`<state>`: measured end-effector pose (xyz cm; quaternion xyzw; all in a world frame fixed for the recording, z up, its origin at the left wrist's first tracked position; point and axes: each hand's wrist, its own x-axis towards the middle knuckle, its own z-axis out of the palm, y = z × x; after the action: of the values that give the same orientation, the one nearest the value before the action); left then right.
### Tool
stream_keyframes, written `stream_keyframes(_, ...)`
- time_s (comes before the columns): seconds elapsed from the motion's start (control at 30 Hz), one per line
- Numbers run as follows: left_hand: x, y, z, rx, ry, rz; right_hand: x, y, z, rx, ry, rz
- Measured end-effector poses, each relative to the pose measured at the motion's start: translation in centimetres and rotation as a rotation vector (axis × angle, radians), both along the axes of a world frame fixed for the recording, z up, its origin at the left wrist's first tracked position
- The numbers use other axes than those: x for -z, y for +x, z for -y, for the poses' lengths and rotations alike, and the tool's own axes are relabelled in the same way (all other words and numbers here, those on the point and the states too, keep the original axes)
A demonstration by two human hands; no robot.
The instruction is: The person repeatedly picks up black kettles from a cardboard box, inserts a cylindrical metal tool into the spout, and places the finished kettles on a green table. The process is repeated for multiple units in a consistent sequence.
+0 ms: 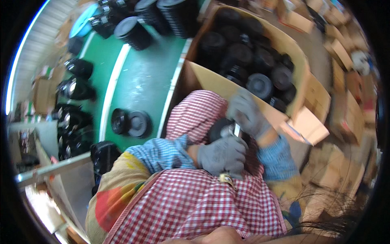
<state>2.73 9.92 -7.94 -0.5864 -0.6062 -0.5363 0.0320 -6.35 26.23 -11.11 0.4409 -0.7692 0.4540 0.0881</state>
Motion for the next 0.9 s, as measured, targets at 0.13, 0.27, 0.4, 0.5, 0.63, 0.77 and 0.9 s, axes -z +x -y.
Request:
stream_keyframes(0.13, 1.8, 0.4, 2.0, 0.216, 0.214, 0.189, -2.9, 5.5, -4.4, 0.185, 0.299, 0.013)
stream_keyframes(0.27, 0.7, -0.9, 1.8, 0.373, 0.293, 0.436, -3.2, 5.9, -6.3, 0.162, 0.459, -0.034)
stream_keyframes(0.4, -5.6, -2.4, 6.0, -0.072, -0.015, 0.554, -3.4, 2.9, -5.6, 0.069, 0.485, 0.042)
stream_keyframes(0.5, -8.8, -1.1, 7.5, -0.412, -0.554, 0.554, -3.1, 1.7, -5.1, 0.020, 0.547, 0.083)
stream_keyframes(0.63, -7.9, -1.4, 2.8, -0.435, -1.180, 0.982, -3.4, 0.6, -3.5, 0.018, 0.685, 0.120)
stream_keyframes(0.77, -4.7, -4.0, 2.2, -0.479, -1.111, 0.777, -1.8, 2.2, -3.5, 0.201, 0.764, 0.202)
stream_keyframes(0.9, -1.4, -8.2, 5.4, -0.253, -1.205, 0.387, -3.4, 6.1, -2.2, 0.448, 0.694, 0.244)
